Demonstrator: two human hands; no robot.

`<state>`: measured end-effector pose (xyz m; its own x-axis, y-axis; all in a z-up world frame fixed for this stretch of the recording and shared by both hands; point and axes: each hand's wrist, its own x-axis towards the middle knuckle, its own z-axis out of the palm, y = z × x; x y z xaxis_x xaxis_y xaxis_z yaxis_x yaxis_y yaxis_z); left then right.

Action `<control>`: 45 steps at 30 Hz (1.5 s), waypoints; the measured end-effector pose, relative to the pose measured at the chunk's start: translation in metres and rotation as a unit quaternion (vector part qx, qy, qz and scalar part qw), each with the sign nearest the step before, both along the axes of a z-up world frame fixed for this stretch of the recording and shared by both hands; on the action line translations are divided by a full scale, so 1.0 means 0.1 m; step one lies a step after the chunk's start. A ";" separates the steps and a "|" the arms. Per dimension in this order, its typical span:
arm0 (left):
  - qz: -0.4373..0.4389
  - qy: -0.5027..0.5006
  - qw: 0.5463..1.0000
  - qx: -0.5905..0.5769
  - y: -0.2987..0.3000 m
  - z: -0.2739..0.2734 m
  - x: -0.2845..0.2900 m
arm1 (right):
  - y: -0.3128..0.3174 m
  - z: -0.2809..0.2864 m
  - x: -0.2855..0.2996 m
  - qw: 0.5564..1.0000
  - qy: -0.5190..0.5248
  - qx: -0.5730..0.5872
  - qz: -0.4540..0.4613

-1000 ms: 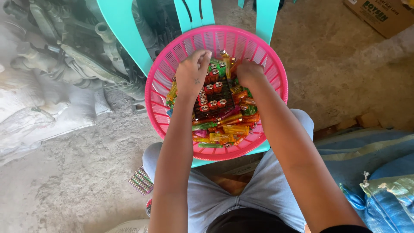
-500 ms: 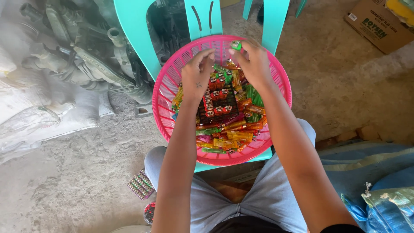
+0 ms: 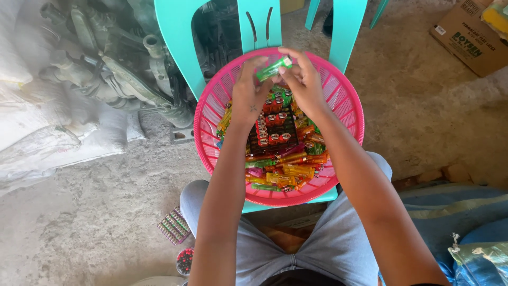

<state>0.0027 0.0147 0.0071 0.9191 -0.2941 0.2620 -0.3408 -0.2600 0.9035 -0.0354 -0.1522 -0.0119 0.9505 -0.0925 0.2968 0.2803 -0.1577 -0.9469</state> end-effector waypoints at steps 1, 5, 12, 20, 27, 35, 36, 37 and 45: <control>0.015 -0.132 0.991 0.020 0.01 -0.01 -0.03 | 0.00 -0.03 0.01 1.000 -0.015 -0.002 -0.004; 0.004 -0.305 0.946 0.106 0.10 -0.07 0.08 | -0.03 -0.09 0.07 0.995 0.045 -0.033 -0.078; -0.096 -0.006 0.994 0.056 0.35 -0.34 0.26 | 0.04 -0.14 0.06 0.985 0.020 -0.159 -0.068; -0.043 0.093 0.981 0.167 0.35 -0.42 0.24 | 0.11 -0.11 0.08 0.957 -0.021 -0.285 -0.045; -0.057 -0.042 0.991 0.110 0.34 -0.54 0.18 | 0.11 -0.02 0.02 0.959 0.012 -0.284 -0.018; -0.040 -0.044 0.989 0.132 0.33 -0.33 0.06 | 0.09 -0.03 0.02 0.958 0.051 -0.282 -0.003; -0.042 -0.044 0.989 0.132 0.32 -0.38 0.07 | 0.07 -0.06 0.02 0.958 0.051 -0.281 -0.005; -0.037 -0.038 0.990 0.128 0.31 -0.42 0.08 | 0.05 -0.08 0.02 0.959 0.024 -0.284 -0.005; -0.050 0.001 0.985 0.167 0.32 -0.43 0.13 | 0.05 0.05 0.01 0.946 -0.011 -0.325 -0.008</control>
